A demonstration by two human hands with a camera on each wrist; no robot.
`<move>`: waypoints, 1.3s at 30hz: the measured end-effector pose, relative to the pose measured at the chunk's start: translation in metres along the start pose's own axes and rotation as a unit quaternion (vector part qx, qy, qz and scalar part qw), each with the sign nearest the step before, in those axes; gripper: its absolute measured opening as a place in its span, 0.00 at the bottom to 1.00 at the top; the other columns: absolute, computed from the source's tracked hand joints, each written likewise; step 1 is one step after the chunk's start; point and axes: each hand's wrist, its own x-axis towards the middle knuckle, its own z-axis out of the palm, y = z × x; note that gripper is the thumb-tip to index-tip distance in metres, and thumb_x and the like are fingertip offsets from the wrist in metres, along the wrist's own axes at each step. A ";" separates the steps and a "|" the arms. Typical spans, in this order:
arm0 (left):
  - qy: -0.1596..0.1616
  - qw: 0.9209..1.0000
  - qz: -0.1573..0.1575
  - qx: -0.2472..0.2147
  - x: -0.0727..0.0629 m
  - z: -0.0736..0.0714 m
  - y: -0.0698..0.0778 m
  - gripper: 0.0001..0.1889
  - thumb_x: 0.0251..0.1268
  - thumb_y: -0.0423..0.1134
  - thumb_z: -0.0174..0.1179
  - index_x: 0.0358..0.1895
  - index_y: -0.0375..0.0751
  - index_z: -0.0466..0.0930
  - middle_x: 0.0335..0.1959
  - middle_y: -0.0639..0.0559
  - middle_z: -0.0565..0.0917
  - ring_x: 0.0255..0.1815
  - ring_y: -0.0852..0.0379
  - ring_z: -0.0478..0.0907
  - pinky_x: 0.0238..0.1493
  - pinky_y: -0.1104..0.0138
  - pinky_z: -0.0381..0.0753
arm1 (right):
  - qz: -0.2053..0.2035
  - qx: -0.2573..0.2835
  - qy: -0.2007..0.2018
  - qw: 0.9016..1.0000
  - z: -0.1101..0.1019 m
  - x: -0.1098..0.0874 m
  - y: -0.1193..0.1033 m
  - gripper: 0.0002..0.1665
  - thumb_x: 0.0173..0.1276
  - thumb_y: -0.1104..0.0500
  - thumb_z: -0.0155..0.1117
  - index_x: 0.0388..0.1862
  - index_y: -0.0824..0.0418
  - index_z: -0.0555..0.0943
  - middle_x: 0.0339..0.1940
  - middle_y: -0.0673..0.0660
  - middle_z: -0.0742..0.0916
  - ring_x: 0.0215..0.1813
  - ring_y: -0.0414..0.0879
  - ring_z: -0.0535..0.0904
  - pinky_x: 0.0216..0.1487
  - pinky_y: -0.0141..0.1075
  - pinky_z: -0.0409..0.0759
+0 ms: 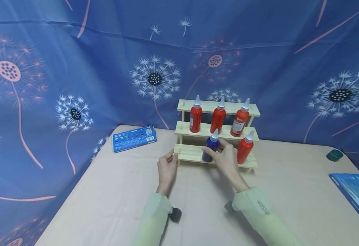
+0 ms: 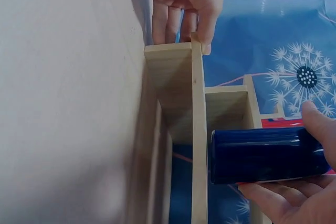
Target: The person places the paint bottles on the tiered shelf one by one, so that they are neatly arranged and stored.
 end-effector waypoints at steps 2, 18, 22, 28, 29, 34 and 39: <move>-0.001 1.000 -0.005 -0.002 -0.001 0.001 0.001 0.17 0.69 0.39 0.59 0.58 0.37 0.80 0.49 0.40 0.85 0.49 0.48 0.84 0.49 0.59 0.85 | -0.002 -0.002 0.001 1.000 0.001 0.002 0.001 0.28 0.57 0.50 0.76 0.53 0.62 0.82 0.46 0.63 0.89 0.49 0.54 0.86 0.52 0.46 0.83; -0.008 1.000 -0.002 0.008 -0.004 0.004 0.003 0.17 0.69 0.39 0.59 0.58 0.38 0.80 0.52 0.41 0.83 0.50 0.48 0.84 0.50 0.58 0.85 | -0.002 -0.012 -0.011 1.000 0.003 0.002 0.002 0.31 0.56 0.49 0.76 0.56 0.61 0.80 0.49 0.63 0.88 0.53 0.56 0.84 0.56 0.49 0.82; -0.005 1.000 0.001 0.008 -0.003 0.002 0.002 0.17 0.69 0.39 0.59 0.58 0.37 0.80 0.51 0.40 0.84 0.50 0.48 0.84 0.50 0.58 0.85 | 0.004 -0.007 -0.021 1.000 0.005 0.002 0.003 0.32 0.57 0.48 0.76 0.57 0.61 0.79 0.51 0.63 0.87 0.55 0.56 0.83 0.57 0.49 0.81; -0.006 1.000 0.004 0.009 -0.002 0.003 -0.002 0.18 0.68 0.38 0.59 0.58 0.34 0.79 0.48 0.39 0.85 0.50 0.47 0.84 0.51 0.58 0.84 | 0.015 -0.012 -0.056 0.998 0.004 -0.001 0.005 0.41 0.60 0.46 0.73 0.68 0.60 0.70 0.60 0.65 0.82 0.63 0.59 0.77 0.63 0.52 0.77; -0.008 1.000 0.004 0.009 -0.002 0.003 -0.003 0.18 0.68 0.38 0.59 0.58 0.35 0.79 0.48 0.39 0.85 0.50 0.48 0.84 0.52 0.58 0.84 | 0.018 -0.013 -0.059 0.998 0.003 -0.002 0.006 0.43 0.60 0.46 0.73 0.70 0.60 0.68 0.62 0.65 0.80 0.64 0.60 0.76 0.64 0.52 0.76; -0.003 1.000 0.001 0.014 -0.001 0.001 -0.007 0.18 0.69 0.39 0.59 0.58 0.37 0.80 0.49 0.40 0.85 0.50 0.48 0.84 0.50 0.57 0.84 | 0.019 0.019 -0.071 0.997 -0.003 -0.007 0.005 0.48 0.62 0.47 0.72 0.74 0.60 0.61 0.68 0.64 0.75 0.69 0.58 0.70 0.67 0.51 0.73; 0.001 1.000 -0.009 0.015 0.000 -0.003 -0.008 0.18 0.70 0.40 0.58 0.59 0.37 0.79 0.50 0.40 0.85 0.49 0.47 0.84 0.49 0.57 0.85 | 0.006 0.036 -0.071 0.997 -0.015 -0.016 -0.001 0.47 0.64 0.46 0.69 0.75 0.60 0.60 0.68 0.62 0.76 0.70 0.56 0.71 0.69 0.52 0.70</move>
